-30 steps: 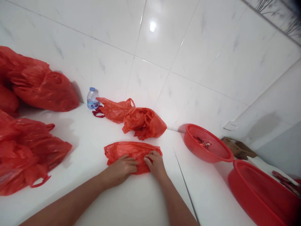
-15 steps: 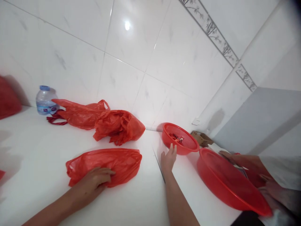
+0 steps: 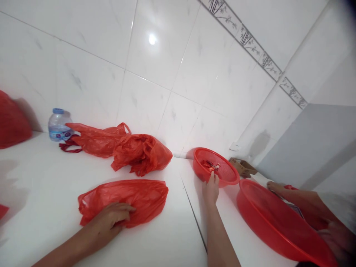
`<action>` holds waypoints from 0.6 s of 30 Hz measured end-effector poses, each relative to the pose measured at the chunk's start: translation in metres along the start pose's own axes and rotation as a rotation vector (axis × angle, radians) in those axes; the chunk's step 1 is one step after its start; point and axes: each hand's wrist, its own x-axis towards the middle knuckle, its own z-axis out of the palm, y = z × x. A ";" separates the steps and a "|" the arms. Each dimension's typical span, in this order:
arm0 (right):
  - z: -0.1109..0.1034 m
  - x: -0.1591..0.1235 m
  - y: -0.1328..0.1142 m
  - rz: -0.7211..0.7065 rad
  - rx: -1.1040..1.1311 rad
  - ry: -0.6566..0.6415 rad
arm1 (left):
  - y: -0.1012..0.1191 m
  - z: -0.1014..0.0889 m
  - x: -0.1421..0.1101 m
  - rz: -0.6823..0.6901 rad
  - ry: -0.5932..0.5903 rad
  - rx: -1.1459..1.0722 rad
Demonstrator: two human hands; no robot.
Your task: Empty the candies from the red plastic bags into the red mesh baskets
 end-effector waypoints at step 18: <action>-0.035 -0.050 -0.009 -0.060 0.021 -0.017 | 0.004 -0.004 0.002 0.015 0.024 -0.037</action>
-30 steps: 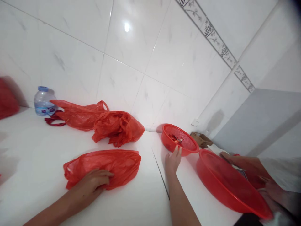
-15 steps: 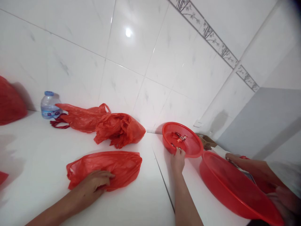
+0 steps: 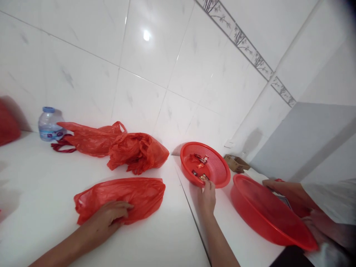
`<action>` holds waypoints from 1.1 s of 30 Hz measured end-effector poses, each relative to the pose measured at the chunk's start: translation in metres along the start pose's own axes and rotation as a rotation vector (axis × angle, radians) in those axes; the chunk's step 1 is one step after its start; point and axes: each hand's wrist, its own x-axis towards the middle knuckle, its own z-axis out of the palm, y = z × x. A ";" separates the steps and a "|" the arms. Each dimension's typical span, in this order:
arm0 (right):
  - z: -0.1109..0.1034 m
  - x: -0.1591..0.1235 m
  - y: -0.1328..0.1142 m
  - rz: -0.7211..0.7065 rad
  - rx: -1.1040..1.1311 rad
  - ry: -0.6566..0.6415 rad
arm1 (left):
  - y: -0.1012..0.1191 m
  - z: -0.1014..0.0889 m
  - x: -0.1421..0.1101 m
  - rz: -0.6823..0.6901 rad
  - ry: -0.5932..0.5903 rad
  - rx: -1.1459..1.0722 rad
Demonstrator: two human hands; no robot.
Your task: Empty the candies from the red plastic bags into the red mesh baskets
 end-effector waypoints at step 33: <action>-0.148 -0.034 -0.015 -0.112 -0.122 -0.275 | 0.004 -0.004 -0.007 0.093 -0.018 0.170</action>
